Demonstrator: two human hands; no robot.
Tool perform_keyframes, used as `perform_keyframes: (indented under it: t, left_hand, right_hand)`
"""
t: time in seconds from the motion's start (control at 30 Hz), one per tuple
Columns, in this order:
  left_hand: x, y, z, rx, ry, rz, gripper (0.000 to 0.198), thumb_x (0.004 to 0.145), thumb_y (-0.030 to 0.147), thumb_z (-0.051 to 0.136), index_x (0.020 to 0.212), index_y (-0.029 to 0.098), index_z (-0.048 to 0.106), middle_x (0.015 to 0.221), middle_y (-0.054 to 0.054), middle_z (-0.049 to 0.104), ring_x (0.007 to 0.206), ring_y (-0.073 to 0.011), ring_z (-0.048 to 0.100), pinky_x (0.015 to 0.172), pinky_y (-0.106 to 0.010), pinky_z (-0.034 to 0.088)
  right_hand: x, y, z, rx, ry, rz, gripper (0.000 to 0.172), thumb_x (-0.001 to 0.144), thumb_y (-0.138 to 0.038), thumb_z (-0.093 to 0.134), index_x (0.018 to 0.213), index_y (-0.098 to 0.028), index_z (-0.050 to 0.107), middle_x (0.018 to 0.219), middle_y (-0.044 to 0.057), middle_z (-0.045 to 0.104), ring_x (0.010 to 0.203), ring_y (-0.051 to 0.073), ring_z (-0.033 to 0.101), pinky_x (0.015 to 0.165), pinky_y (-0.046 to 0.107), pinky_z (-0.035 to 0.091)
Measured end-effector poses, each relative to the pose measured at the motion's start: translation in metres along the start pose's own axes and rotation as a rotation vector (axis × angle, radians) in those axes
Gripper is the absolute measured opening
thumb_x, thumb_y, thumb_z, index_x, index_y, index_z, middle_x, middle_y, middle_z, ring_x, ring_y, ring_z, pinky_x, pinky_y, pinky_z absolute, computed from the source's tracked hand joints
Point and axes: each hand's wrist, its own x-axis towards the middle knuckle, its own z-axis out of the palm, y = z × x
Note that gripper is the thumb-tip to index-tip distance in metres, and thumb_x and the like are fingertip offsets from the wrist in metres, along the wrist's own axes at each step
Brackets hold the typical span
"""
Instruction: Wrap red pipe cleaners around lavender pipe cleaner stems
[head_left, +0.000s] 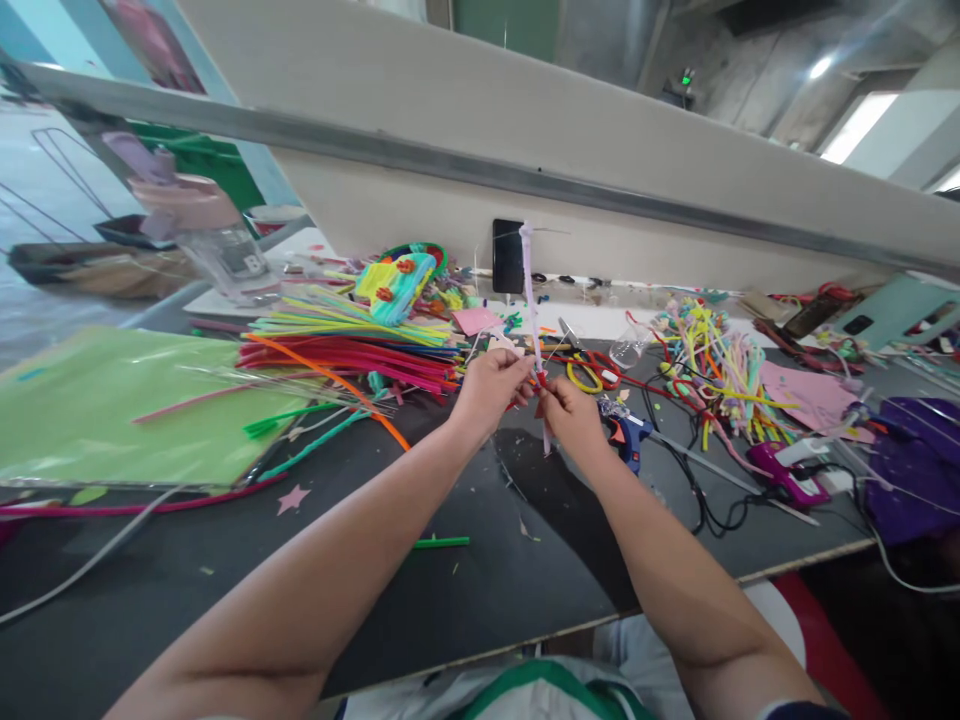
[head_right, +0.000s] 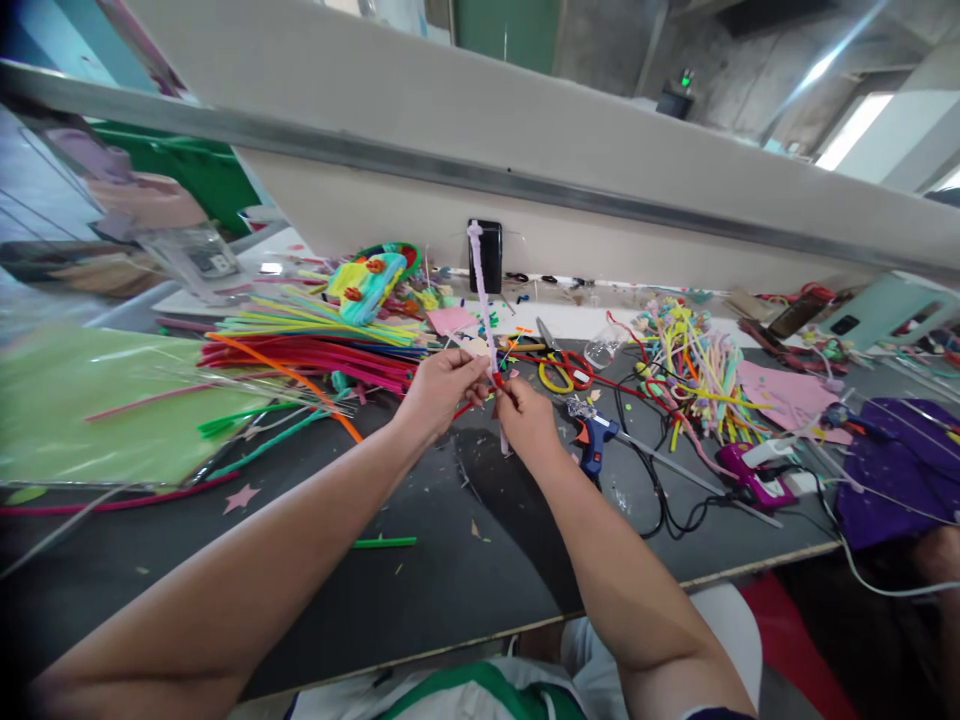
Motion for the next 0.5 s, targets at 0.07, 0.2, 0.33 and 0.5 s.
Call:
perform_keyframes:
  t: [0.07, 0.2, 0.33, 0.5]
  left_hand:
    - [0.001, -0.003, 0.000, 0.011, 0.031, -0.016, 0.027, 0.072, 0.037, 0.065, 0.065, 0.013, 0.053, 0.046, 0.001, 0.055, 0.038, -0.0100, 0.052, 0.039, -0.021, 0.044]
    - [0.001, -0.008, 0.001, 0.059, 0.063, -0.015, 0.027, 0.073, 0.038, 0.063, 0.070, 0.012, 0.057, 0.049, 0.000, 0.057, 0.039, -0.0109, 0.053, 0.040, -0.021, 0.044]
    - [-0.007, -0.007, 0.006, 0.152, 0.054, 0.097, 0.024, 0.075, 0.037, 0.060, 0.076, 0.014, 0.059, 0.050, 0.002, 0.056, 0.041, -0.0102, 0.053, 0.042, -0.021, 0.044]
    - [-0.023, -0.012, 0.013, 0.424, 0.071, 0.542, 0.015, 0.080, 0.027, 0.056, 0.071, 0.015, 0.061, 0.068, -0.003, 0.062, 0.067, -0.0125, 0.059, 0.067, -0.025, 0.049]
  right_hand:
    - [0.000, 0.001, 0.000, 0.003, 0.011, 0.007, 0.020, 0.083, -0.030, 0.045, 0.068, -0.021, 0.054, 0.062, -0.001, 0.058, 0.061, 0.014, 0.053, 0.054, 0.024, 0.038]
    - [0.002, 0.005, 0.000, 0.065, 0.040, 0.053, 0.021, 0.082, -0.032, 0.046, 0.066, -0.021, 0.052, 0.057, -0.002, 0.055, 0.054, 0.013, 0.050, 0.050, 0.023, 0.036]
    - [0.005, 0.009, -0.001, 0.219, 0.034, 0.133, 0.019, 0.082, -0.034, 0.048, 0.068, -0.021, 0.052, 0.056, -0.004, 0.055, 0.044, 0.010, 0.045, 0.043, 0.022, 0.033]
    - [0.007, 0.010, -0.005, 0.430, 0.040, 0.201, 0.022, 0.081, -0.037, 0.051, 0.066, -0.021, 0.051, 0.045, -0.006, 0.046, 0.035, 0.009, 0.038, 0.035, 0.021, 0.026]
